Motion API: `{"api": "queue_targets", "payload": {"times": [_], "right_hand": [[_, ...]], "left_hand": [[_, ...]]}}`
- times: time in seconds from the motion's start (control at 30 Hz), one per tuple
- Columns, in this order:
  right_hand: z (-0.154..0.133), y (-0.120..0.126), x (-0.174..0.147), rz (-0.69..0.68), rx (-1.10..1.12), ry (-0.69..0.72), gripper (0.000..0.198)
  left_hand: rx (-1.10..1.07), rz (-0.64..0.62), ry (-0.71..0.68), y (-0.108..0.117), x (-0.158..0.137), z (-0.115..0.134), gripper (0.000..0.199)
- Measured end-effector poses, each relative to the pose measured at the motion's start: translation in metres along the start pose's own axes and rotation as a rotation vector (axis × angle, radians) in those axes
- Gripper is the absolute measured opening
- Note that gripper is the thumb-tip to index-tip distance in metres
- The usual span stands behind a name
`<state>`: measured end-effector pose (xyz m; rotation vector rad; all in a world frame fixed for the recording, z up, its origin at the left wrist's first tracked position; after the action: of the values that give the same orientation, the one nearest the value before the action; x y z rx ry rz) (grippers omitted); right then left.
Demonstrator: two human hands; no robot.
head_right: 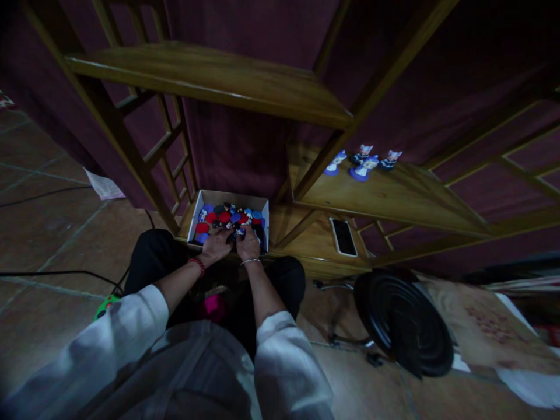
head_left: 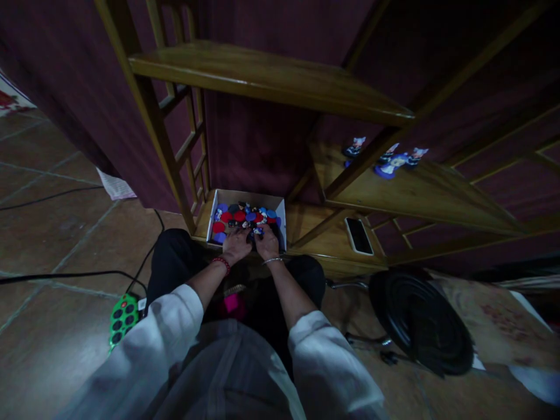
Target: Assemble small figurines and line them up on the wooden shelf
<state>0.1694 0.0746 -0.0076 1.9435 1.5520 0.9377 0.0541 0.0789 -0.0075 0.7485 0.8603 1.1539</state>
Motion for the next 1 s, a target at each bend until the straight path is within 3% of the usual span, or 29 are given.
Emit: {"api": "queue_targets", "payload": {"times": [0.23, 0.47, 0.6, 0.73, 1.0], "right_hand": [[0.013, -0.007, 0.006, -0.023, 0.102, -0.058, 0.025], [0.036, -0.016, 0.008, 0.087, 0.396, -0.092, 0.024], [0.046, -0.021, 0.008, 0.100, 0.542, -0.186, 0.030], [0.042, -0.022, 0.004, 0.060, 0.652, -0.272, 0.039], [0.035, -0.018, 0.002, 0.011, 0.695, -0.291, 0.039]], "left_hand": [[-0.035, -0.049, 0.097, -0.005, 0.008, -0.012, 0.040], [-0.017, -0.023, 0.098, -0.005, 0.007, -0.014, 0.043], [-0.015, -0.047, 0.105, -0.005, 0.006, -0.014, 0.044], [-0.026, -0.050, 0.124, -0.004, 0.007, -0.015, 0.046], [-0.132, -0.065, 0.182, -0.006, 0.013, -0.021, 0.041]]}}
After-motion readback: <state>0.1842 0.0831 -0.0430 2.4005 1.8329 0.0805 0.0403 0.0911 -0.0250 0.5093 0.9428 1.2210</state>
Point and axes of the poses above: each hand's wrist, its own x-axis towards the middle knuckle, its own y-axis out of the back of the hand, z = x × y, the point moved 10 cm from there along x, towards the middle knuckle, and after that the axes turned 9 degrees about y, right-handed, at the moved point
